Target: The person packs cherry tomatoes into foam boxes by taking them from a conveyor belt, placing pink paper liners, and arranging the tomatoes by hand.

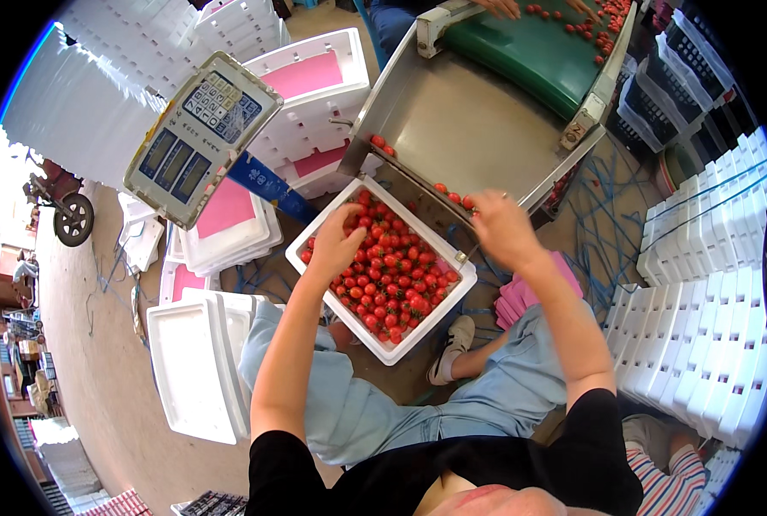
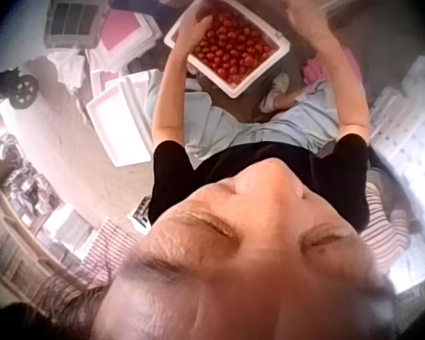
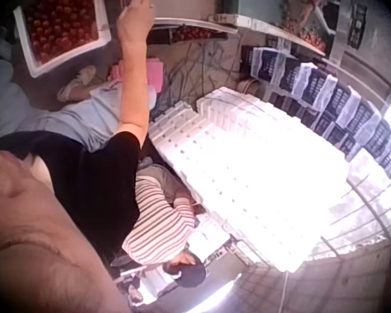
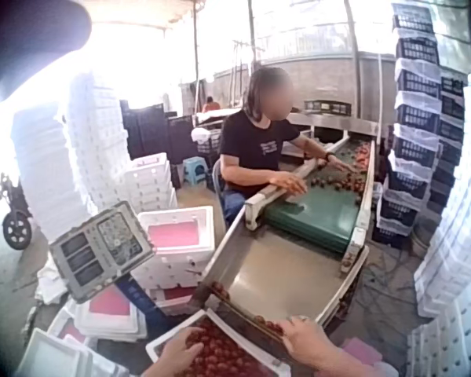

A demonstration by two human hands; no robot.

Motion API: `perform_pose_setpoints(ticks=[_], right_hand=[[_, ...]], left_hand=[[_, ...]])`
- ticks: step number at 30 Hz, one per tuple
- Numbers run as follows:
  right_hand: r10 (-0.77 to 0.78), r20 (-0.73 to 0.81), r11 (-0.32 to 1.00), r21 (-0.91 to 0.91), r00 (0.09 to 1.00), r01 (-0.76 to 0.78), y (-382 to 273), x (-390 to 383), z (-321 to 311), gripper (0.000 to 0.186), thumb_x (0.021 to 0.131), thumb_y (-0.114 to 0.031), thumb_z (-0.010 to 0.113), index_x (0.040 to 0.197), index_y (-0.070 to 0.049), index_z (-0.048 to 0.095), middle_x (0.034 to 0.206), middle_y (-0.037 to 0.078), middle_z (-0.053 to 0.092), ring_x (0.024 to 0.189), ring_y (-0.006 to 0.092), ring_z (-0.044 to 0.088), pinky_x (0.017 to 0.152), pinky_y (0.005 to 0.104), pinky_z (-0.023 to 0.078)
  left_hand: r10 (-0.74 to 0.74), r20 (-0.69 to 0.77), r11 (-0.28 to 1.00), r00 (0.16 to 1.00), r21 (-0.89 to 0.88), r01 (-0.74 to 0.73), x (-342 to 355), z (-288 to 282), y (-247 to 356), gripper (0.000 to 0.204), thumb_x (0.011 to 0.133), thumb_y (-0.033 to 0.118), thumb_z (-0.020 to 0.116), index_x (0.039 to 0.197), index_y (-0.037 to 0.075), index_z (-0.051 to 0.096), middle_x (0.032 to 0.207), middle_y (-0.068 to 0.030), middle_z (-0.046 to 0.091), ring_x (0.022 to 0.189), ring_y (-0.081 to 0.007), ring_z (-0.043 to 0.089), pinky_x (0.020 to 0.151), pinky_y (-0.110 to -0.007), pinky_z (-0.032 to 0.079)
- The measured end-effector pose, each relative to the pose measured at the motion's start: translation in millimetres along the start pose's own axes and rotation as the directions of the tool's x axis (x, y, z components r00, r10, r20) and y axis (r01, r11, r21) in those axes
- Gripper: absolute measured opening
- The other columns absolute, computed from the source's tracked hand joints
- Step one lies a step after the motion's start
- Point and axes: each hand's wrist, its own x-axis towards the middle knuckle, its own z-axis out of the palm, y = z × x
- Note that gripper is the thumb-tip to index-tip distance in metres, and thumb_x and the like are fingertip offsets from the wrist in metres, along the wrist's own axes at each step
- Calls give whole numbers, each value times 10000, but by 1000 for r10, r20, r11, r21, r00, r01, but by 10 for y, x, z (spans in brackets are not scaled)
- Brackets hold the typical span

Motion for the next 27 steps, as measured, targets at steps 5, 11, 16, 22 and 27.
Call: perform_pose_setpoints(ticks=[5,11,16,22,27], right_hand=[[209,390,954,-284,897,-99,398,444,-41,262,842,-84,620,1093,-17,588,1062,244,653,1030,441,622,864,481,520],[165,526,980,10,834,-200,517,730,239,355,842,-130,571,1170,1,605,1102,293,650,1025,477,620,884,495,514],[116,499,926,259,859,-276,390,784,415,536,889,-166,522,1398,-1,484,1388,340,464,1272,485,484,1112,458,390],[509,330,119,887,795,-445,421,940,1048,469,926,-176,538,1365,-14,499,1246,195,585,1151,338,576,1011,420,465],[594,411,-567,824,692,-3,57,1117,961,148,1018,-174,513,1022,-66,615,1008,37,627,966,180,595,874,383,509]], left_hand=[[281,-4,948,960,160,-277,831,227,471,326,921,99,560,1231,4,597,1161,-173,628,1093,-329,624,942,-391,495],[-49,286,487,957,843,-227,1873,589,564,399,917,277,588,1244,56,639,1230,-158,635,1198,-342,587,1028,-476,441],[-171,215,555,962,827,-86,2007,760,407,460,879,328,621,1228,31,650,1236,-177,635,1241,-349,565,1036,-474,447],[-47,292,816,955,562,-132,1825,1137,663,375,927,351,557,1120,42,645,1120,-229,660,1014,-425,661,889,-518,529],[-72,177,837,982,546,-37,1560,1347,805,342,965,362,511,1075,59,626,1046,-240,671,948,-440,671,834,-533,534]])
